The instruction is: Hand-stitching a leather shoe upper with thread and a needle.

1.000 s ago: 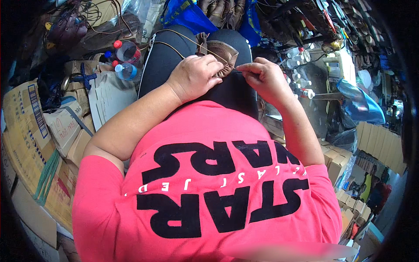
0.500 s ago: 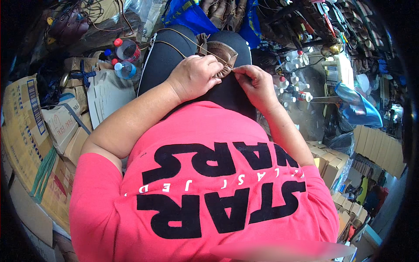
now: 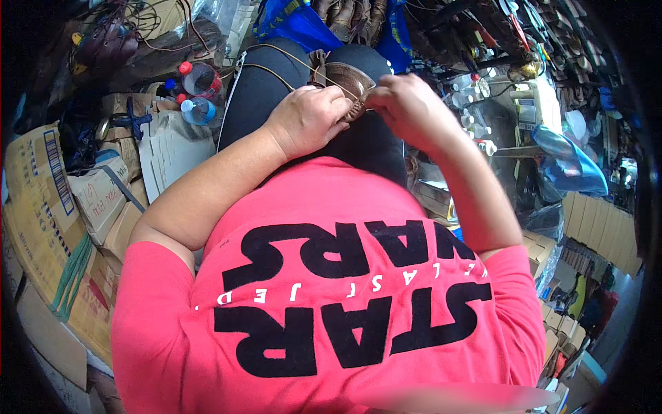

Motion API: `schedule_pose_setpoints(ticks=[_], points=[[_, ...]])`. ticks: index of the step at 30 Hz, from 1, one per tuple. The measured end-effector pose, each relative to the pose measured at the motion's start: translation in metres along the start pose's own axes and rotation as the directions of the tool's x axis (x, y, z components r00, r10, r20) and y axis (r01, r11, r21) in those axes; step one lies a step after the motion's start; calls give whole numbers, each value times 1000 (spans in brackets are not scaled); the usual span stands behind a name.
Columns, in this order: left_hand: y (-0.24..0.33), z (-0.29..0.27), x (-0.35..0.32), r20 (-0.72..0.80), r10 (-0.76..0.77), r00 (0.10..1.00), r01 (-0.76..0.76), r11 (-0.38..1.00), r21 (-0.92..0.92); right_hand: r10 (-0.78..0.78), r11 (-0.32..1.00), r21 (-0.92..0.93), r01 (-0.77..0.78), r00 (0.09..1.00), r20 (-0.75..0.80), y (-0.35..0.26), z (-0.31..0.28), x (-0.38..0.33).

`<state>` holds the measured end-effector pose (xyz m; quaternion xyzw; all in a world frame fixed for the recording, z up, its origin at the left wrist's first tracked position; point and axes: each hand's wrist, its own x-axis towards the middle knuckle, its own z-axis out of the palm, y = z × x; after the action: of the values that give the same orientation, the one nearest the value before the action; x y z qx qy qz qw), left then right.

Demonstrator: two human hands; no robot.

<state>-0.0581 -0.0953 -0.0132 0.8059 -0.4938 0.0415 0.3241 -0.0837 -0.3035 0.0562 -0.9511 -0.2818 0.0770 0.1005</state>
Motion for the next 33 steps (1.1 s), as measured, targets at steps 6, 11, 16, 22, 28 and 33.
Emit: schedule_pose_setpoints(ticks=[6, 11, 16, 22, 28, 33], points=[[1, -1, 3, 57, -19, 998, 19, 1000, -5, -90, 977, -160, 139, 956, 279, -1, -19, 47], [1, 2, 5, 31, -6, 1000, 8, 997, -75, -150, 980, -86, 180, 948, 280, 17, -11, 40], [6, -1, 7, 11, -86, 996, 87, 988, -127, -80, 997, 10, 80, 997, 21, 18, -9, -1], [-28, -22, 29, 55, -184, 981, 192, 921, -339, 393, 810, 507, -295, 915, -94, 6, -17, -43], [-50, -10, 62, 261, -75, 962, 158, 936, -315, 443, 761, 569, -311, 890, -107, -11, 9, -30], [-51, -20, 74, 394, -116, 912, 243, 926, -290, 437, 817, 473, -329, 889, -135, -11, 15, -21]])
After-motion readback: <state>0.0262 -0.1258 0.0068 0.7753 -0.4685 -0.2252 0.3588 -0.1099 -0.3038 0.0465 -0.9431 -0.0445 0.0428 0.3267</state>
